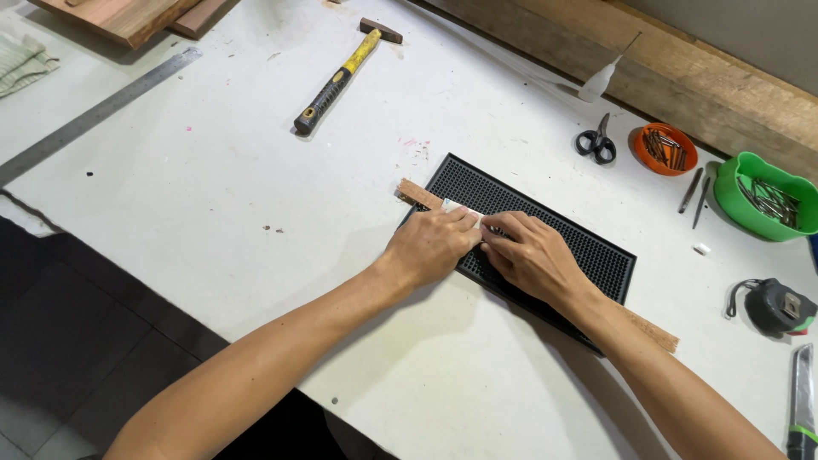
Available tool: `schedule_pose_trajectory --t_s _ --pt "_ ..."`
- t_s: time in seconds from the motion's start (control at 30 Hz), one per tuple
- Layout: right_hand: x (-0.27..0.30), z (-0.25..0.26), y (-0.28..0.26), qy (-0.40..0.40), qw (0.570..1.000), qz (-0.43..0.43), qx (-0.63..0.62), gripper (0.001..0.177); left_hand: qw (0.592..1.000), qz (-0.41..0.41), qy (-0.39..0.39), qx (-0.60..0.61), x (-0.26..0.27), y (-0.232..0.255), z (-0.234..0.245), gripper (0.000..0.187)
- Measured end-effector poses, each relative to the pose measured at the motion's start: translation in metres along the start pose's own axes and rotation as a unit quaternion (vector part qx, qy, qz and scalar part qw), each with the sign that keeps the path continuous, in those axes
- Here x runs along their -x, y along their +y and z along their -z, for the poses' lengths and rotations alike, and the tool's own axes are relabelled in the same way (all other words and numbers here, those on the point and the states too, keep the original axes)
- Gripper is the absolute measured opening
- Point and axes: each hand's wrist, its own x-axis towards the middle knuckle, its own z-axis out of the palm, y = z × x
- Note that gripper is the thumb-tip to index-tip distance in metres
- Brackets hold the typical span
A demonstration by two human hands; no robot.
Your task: Sand a small wooden strip using sandpaper on a workbench.
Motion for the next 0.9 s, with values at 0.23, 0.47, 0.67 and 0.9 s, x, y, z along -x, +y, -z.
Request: schedule_pose_trajectory --t_s 0.23,0.47,0.67,0.9 --pt "-0.055 -0.019 -0.008 0.023 0.999 0.027 -0.009 0.019 0.999 0.028 0.036 -0.029 0.018 -0.045 0.011 0.018" --pt "-0.071 -0.024 -0.014 0.028 0.999 0.021 -0.026 0.018 0.997 0.058 0.052 -0.005 0.026 -0.061 0.007 0.018" --pt "-0.036 -0.007 -0.018 0.027 1.000 0.009 -0.009 0.018 0.999 0.035 0.024 -0.013 0.015 -0.028 0.013 0.014" --pt "0.012 0.028 -0.014 0.077 0.993 -0.037 0.077 0.018 0.990 -0.085 0.110 -0.002 -0.021 -0.008 0.013 0.014"
